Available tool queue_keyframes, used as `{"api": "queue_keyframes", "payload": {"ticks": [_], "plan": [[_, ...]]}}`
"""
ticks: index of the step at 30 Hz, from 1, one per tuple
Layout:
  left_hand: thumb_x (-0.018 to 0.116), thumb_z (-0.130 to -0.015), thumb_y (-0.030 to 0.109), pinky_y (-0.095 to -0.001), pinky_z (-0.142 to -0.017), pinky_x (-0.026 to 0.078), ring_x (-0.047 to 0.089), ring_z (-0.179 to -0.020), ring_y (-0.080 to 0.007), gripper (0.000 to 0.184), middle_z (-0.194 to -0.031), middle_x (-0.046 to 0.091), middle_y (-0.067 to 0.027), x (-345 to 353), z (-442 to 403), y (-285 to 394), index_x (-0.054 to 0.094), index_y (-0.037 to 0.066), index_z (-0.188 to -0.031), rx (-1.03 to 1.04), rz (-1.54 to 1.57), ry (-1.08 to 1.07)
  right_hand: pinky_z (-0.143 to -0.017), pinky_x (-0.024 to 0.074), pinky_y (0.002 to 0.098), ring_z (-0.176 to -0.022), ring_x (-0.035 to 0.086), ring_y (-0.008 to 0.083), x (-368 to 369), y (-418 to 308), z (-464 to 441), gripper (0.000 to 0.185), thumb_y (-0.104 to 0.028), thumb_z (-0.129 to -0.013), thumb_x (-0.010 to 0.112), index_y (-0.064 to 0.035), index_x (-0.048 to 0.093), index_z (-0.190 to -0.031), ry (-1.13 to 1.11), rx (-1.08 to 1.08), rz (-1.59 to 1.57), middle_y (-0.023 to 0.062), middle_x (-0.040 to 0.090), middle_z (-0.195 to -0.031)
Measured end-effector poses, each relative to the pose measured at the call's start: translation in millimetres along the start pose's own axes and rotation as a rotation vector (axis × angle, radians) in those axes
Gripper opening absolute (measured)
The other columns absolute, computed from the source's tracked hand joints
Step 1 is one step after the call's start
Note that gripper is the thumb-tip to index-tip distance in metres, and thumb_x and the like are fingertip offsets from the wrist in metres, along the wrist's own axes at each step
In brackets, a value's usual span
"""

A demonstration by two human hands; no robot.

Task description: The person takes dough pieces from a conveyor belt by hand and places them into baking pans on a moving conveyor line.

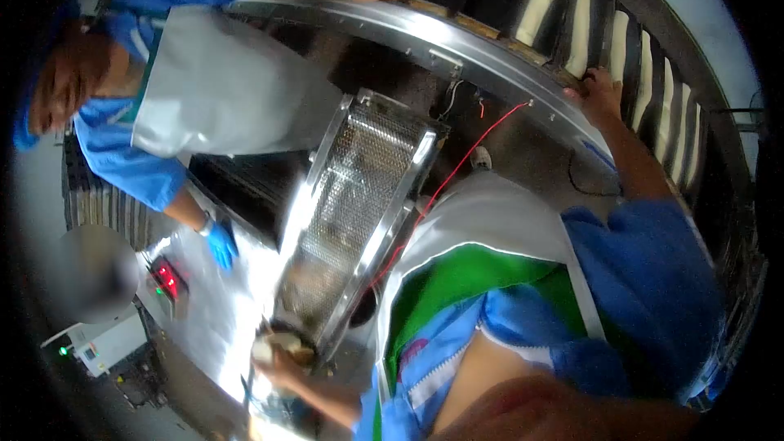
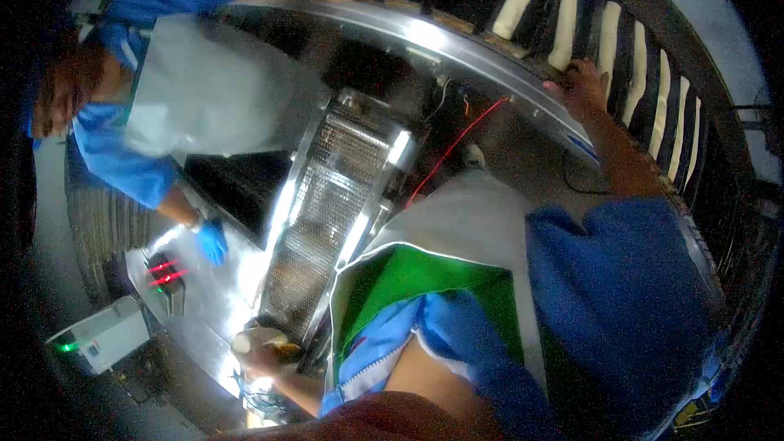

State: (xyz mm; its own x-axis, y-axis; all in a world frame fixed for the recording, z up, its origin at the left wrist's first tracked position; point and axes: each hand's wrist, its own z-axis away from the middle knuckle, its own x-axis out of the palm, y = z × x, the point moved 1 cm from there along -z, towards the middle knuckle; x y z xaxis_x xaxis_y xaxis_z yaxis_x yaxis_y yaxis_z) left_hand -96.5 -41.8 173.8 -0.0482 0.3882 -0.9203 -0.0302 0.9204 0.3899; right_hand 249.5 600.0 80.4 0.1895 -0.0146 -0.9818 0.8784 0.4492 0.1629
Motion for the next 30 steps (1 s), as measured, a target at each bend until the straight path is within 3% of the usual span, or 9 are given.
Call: {"api": "queue_keyframes", "payload": {"ticks": [5,8,10,11,13,17,18,25,30], "plan": [[0.053,-0.086,0.049,-0.0364,-0.064,0.052,0.064,-0.076,-0.0247,0.053,-0.087,0.066,-0.0146,-15.7,25.0,136.5,0.065,-0.002,-0.096,0.466,0.673,-0.042,-0.107,0.0221,0.0524,-0.119,0.041,0.0321,8.5,13.4,-9.4,0.054,-0.048,-0.073,0.072,0.0024,0.066,-0.091,0.229,-0.187,-0.120,0.0126,0.051,-0.110],[0.056,-0.084,0.030,-0.0394,-0.093,0.042,0.055,-0.104,-0.0258,0.047,-0.111,0.057,-0.0146,3.8,9.2,243.9,0.052,-0.005,-0.116,0.139,1.098,0.293,-0.108,0.0141,0.0607,-0.130,0.033,0.0335,-21.5,16.2,-11.4,0.054,-0.045,-0.071,0.073,0.0028,0.066,-0.095,0.161,-0.246,-0.244,0.0135,0.051,-0.116],[0.058,-0.086,0.023,-0.0417,-0.104,0.033,0.052,-0.112,-0.0269,0.045,-0.118,0.056,-0.0172,23.7,5.6,314.1,0.049,-0.005,-0.120,-0.160,1.635,0.005,-0.107,0.0147,0.0622,-0.128,0.035,0.0342,-20.2,21.1,-13.8,0.054,-0.045,-0.069,0.073,0.0019,0.067,-0.095,0.187,-0.314,-0.301,0.0136,0.051,-0.118],[0.059,-0.086,0.019,-0.0413,-0.101,0.036,0.052,-0.112,-0.0277,0.043,-0.117,0.056,-0.0164,46.1,-6.7,339.0,0.049,-0.005,-0.120,0.409,1.606,-0.161,-0.106,0.0150,0.0626,-0.128,0.036,0.0344,-28.6,22.5,-14.8,0.054,-0.046,-0.069,0.073,0.0018,0.067,-0.094,0.176,-0.327,-0.278,0.0138,0.050,-0.118],[0.057,-0.084,0.004,-0.0397,-0.090,0.049,0.060,-0.100,-0.0283,0.031,-0.110,0.059,-0.0174,74.7,10.1,426.1,0.052,-0.003,-0.113,0.367,1.707,-0.276,-0.105,0.0175,0.0624,-0.127,0.037,0.0320,-32.0,24.5,-20.1,0.056,-0.050,-0.069,0.071,0.0016,0.066,-0.092,0.198,-0.363,-0.243,0.0135,0.051,-0.116],[0.072,-0.072,0.009,-0.0325,-0.081,0.049,0.060,-0.097,-0.0214,0.036,-0.101,0.063,-0.0098,145.5,46.0,559.8,0.058,0.000,-0.104,0.627,1.549,-0.483,-0.104,0.0191,0.0634,-0.123,0.040,0.0338,-31.6,33.3,-30.0,0.050,-0.046,-0.067,0.075,0.0017,0.064,-0.074,0.242,-0.433,-0.342,0.0136,0.053,-0.110],[0.073,-0.071,0.010,-0.0324,-0.080,0.049,0.061,-0.094,-0.0215,0.037,-0.098,0.063,-0.0101,168.6,48.2,577.7,0.059,0.000,-0.103,0.629,1.182,-0.401,-0.104,0.0192,0.0635,-0.123,0.040,0.0335,-33.1,34.0,-31.2,0.050,-0.047,-0.067,0.074,0.0015,0.064,-0.074,0.251,-0.442,-0.362,0.0134,0.053,-0.110],[0.073,-0.068,0.013,-0.0380,-0.083,0.048,0.058,-0.095,-0.0318,0.027,-0.104,0.061,-0.0122,285.3,79.2,602.0,0.066,0.008,-0.093,1.176,0.417,-0.240,-0.104,0.0184,0.0632,-0.123,0.040,0.0326,-30.5,40.0,-44.1,0.051,-0.051,-0.071,0.069,-0.0009,0.061,-0.071,0.233,-0.461,-0.479,0.0122,0.053,-0.112],[0.066,-0.074,0.011,-0.0394,-0.080,0.049,0.059,-0.094,-0.0292,0.011,-0.097,0.063,-0.0064,279.5,87.2,600.4,0.069,0.010,-0.085,1.181,0.225,-0.261,-0.104,0.0190,0.0630,-0.125,0.039,0.0328,-44.8,39.5,-49.2,0.046,-0.046,-0.073,0.069,-0.0014,0.061,-0.073,0.215,-0.494,-0.493,0.0126,0.052,-0.116]]}}
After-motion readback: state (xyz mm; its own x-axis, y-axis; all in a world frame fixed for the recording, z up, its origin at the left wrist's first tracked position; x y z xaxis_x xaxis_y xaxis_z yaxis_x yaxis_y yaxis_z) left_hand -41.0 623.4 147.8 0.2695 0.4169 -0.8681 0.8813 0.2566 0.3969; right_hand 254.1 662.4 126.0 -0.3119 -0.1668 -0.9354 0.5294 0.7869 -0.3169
